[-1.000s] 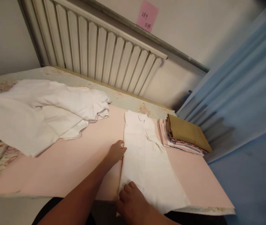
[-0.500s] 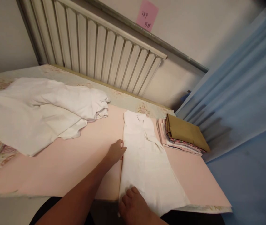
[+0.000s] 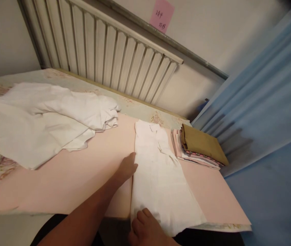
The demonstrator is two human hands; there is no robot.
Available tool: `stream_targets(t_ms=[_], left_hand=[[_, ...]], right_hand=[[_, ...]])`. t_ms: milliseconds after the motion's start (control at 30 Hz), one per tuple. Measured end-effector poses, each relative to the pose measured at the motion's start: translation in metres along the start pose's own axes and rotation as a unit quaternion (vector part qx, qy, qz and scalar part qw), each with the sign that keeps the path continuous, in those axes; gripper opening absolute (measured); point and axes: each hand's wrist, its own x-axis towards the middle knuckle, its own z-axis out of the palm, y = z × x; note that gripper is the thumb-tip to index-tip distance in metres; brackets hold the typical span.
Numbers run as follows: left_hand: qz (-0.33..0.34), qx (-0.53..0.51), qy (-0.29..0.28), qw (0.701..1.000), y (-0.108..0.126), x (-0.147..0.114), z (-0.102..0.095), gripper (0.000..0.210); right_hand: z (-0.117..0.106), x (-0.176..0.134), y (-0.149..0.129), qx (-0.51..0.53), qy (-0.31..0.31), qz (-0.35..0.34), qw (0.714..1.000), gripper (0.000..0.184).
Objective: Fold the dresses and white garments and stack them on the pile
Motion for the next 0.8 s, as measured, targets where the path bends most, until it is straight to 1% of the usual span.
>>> stream_targets(t_ms=[100,200,267,333,400,467,533,567,633,700,733,800], left_hand=[[-0.001,0.008,0.002,1.000,0.001,-0.001,-0.001,0.058],[-0.005,0.013,0.005,1.000,0.001,0.000,0.000,0.056],[-0.008,0.013,0.007,1.000,0.001,0.001,0.000,0.053],[-0.010,0.012,0.010,1.000,0.001,0.002,0.001,0.052],[-0.011,0.008,0.012,1.000,0.000,0.003,0.002,0.051],[-0.011,0.004,0.013,1.000,-0.001,0.003,0.003,0.049],[-0.013,-0.001,0.016,1.000,-0.001,0.003,0.003,0.047],[-0.015,-0.003,0.017,1.000,-0.001,0.002,0.002,0.047],[-0.022,-0.010,0.020,0.999,-0.001,0.000,0.002,0.047],[-0.030,-0.020,0.023,0.999,-0.001,-0.004,0.002,0.047],[-0.034,-0.025,0.025,0.999,0.000,-0.007,0.002,0.046],[-0.045,-0.033,0.032,0.998,0.002,-0.015,0.003,0.046]], right_hand=[[0.003,-0.012,-0.001,0.012,0.009,-0.008,1.000,0.022],[0.014,-0.028,0.000,0.059,-0.009,-0.023,0.998,0.033],[0.021,-0.039,0.001,0.087,-0.025,-0.026,0.996,0.037],[0.023,-0.048,0.002,0.101,-0.036,-0.012,0.994,0.035],[0.017,-0.052,0.003,0.104,-0.031,0.018,0.994,0.027],[0.001,-0.051,0.004,0.123,-0.002,0.052,0.991,0.018],[-0.019,-0.046,0.009,0.168,0.039,0.093,0.981,0.011],[-0.029,-0.042,0.013,0.191,0.058,0.112,0.973,0.014],[-0.043,-0.035,0.026,0.204,0.107,0.151,0.961,0.032],[-0.045,-0.029,0.042,0.172,0.153,0.181,0.956,0.042],[-0.042,-0.027,0.052,0.151,0.168,0.193,0.955,0.044],[-0.029,-0.023,0.071,0.122,0.175,0.208,0.954,0.047]])
